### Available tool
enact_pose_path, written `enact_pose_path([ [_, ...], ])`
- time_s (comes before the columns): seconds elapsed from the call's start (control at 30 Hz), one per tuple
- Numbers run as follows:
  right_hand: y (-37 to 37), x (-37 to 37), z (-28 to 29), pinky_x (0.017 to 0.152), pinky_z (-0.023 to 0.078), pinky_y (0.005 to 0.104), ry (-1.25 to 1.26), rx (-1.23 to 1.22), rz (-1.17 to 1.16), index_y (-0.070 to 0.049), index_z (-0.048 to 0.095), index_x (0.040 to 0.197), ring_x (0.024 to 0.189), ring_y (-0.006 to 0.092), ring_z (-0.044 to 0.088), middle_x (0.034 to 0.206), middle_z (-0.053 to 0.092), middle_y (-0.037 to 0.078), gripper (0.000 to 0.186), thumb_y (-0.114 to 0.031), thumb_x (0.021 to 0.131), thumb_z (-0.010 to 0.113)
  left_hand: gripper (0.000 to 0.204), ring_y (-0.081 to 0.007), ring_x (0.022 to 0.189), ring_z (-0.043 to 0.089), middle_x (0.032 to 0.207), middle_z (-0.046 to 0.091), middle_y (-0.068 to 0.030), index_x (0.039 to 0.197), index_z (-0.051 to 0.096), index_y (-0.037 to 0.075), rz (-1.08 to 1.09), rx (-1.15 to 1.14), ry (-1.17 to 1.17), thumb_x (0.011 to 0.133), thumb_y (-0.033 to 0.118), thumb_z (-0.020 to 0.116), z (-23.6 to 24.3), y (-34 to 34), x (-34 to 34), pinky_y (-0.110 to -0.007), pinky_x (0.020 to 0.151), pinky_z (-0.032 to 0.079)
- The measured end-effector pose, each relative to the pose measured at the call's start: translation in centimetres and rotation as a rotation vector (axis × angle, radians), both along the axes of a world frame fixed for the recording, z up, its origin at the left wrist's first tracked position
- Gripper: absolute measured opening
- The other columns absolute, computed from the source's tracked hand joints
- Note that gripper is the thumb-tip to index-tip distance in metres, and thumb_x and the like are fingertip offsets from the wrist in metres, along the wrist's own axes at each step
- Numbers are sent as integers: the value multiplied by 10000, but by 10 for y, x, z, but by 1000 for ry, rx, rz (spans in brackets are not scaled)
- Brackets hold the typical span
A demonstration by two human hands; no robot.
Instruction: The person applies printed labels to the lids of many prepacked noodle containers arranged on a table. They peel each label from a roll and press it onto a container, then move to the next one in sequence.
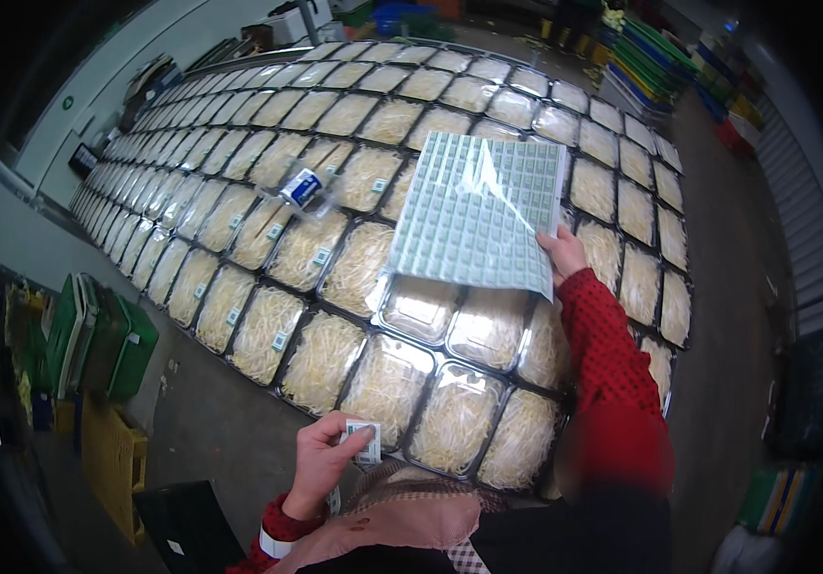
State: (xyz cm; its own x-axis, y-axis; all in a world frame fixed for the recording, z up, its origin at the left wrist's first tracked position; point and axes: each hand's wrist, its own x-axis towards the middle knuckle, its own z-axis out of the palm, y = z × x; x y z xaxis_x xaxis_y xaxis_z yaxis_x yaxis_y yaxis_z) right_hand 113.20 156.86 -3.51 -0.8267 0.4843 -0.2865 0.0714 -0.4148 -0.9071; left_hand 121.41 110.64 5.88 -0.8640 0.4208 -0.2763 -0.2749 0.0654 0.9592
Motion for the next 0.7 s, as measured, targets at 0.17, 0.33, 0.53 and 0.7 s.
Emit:
enact_pose_path([
  [0.17,-35,-110,-15,847,519,387,82,-15,-145,69,544,1173,930,271,644,1088,641,175,319,78,856,515,56,-40,687,555,793,636,-4,873,695,-20,78,-9,-16,838,24,694,-6,-23,-1,-192,602,425],
  [0.33,-67,-193,-22,847,510,399,88,80,-255,54,551,1179,931,269,638,1079,647,159,319,54,860,548,63,-44,699,567,804,652,-11,882,688,-26,148,-51,22,822,-9,696,-9,-44,-6,-191,612,441],
  [0.53,-65,-261,-74,778,530,403,77,284,-405,53,560,1158,856,271,648,1043,658,149,334,47,825,586,106,-68,726,601,854,660,-40,919,671,-33,179,28,-41,815,-38,691,-17,-59,-9,-212,648,486],
  [0.7,-67,-240,-63,822,502,351,-72,769,-275,63,602,1132,905,237,646,996,676,163,398,-148,804,679,111,-57,710,555,853,617,-23,883,675,-22,202,96,21,790,10,727,-25,-56,-16,-208,619,444],
])
